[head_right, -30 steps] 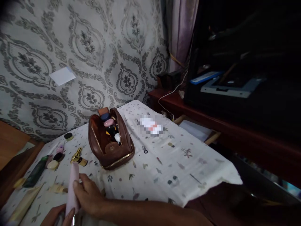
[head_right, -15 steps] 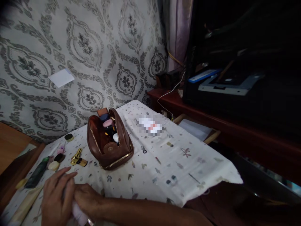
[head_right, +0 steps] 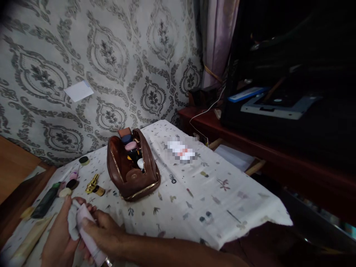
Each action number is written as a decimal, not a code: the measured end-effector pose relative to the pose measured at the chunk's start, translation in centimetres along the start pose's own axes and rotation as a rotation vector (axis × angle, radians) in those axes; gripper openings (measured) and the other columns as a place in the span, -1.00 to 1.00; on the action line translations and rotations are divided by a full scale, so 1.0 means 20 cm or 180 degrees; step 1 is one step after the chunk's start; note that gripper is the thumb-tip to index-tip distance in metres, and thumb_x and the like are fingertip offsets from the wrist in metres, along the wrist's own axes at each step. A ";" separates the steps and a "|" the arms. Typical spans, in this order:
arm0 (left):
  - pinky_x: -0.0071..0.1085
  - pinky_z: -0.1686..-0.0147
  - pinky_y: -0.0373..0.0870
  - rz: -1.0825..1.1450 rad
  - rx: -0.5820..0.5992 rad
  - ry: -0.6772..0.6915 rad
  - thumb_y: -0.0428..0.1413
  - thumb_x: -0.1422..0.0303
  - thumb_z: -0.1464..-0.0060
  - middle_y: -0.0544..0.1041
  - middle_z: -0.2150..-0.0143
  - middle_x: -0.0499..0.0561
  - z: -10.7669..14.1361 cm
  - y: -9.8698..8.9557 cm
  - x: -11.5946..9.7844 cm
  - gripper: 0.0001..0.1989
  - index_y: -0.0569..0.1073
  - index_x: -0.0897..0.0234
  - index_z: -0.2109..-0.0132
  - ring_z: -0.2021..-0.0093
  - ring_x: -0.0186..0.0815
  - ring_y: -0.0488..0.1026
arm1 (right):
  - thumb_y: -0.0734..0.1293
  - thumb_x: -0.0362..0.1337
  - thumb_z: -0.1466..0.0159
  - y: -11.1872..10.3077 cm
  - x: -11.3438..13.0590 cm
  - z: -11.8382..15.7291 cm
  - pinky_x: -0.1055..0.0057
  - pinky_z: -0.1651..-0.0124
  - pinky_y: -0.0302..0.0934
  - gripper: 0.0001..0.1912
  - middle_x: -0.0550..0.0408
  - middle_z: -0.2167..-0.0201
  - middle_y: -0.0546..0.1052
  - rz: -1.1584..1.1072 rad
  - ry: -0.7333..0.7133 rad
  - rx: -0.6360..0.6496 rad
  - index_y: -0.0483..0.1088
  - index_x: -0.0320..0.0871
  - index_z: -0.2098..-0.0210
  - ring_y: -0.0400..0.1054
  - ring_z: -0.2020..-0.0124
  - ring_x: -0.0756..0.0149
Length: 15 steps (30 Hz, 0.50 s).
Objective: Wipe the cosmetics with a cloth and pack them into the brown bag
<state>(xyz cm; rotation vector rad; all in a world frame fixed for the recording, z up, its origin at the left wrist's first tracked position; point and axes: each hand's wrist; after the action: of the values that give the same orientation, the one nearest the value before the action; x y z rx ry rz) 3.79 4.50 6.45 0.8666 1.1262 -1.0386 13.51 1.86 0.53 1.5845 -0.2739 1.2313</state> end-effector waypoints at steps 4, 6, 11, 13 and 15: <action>-0.47 0.64 0.27 0.0263 -0.0141 0.0042 0.21 -0.12 0.07 0.34 0.66 -0.21 -0.01 0.00 0.00 -0.52 0.25 0.16 0.45 0.64 -0.35 0.34 | 0.37 0.07 -0.24 0.00 0.02 0.03 0.53 0.59 0.14 -0.50 0.34 0.58 0.33 0.0706 -0.0248 -0.0115 0.25 -0.10 0.01 0.17 0.69 0.50; -0.46 0.64 0.24 -0.0231 -0.0435 0.0380 0.13 -0.15 0.01 0.33 0.67 -0.18 -0.01 -0.02 -0.02 -0.52 0.30 0.17 0.45 0.63 -0.34 0.30 | 0.36 0.02 -0.25 0.00 0.03 0.04 0.54 0.59 0.12 -0.61 0.34 0.60 0.33 0.0886 -0.0264 -0.0123 0.26 -0.10 0.11 0.18 0.69 0.49; -0.42 0.61 0.19 -0.1763 -0.0660 0.1640 -0.05 -0.20 -0.10 0.29 0.63 -0.14 -0.02 -0.08 -0.03 -0.45 0.43 0.20 0.38 0.59 -0.33 0.20 | 0.27 0.18 -0.26 0.00 0.03 -0.01 0.55 0.63 0.09 -0.53 0.30 0.62 0.36 0.0108 0.0013 0.0131 0.20 -0.08 0.13 0.19 0.71 0.46; -0.38 0.58 0.27 -0.1948 -0.0606 0.1648 -0.08 -0.19 -0.12 0.37 0.54 -0.11 0.00 -0.07 0.01 -0.45 0.47 0.20 0.21 0.56 -0.28 0.28 | 0.25 0.27 -0.22 0.00 0.02 -0.03 0.52 0.61 0.12 -0.42 0.29 0.61 0.36 -0.0155 -0.0036 0.0033 0.23 -0.10 0.10 0.21 0.69 0.45; -0.27 0.36 0.45 -0.2111 -0.0528 0.1691 -0.07 -0.16 -0.12 0.51 0.29 0.01 0.01 -0.05 0.06 -0.41 0.43 0.21 -0.01 0.34 -0.15 0.47 | 0.28 0.32 -0.16 0.00 0.01 -0.05 0.51 0.55 0.12 -0.36 0.27 0.58 0.34 -0.0278 -0.0270 -0.0286 0.31 -0.13 0.13 0.21 0.64 0.46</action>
<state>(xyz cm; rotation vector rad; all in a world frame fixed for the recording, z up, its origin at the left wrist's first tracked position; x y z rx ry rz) 3.00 3.75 5.23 0.6569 2.0088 -1.2525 13.04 2.82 0.53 1.5570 -0.3068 1.0722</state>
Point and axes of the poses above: each hand's wrist, its own z-axis away from the middle knuckle, its own y-axis out of the palm, x = y × z
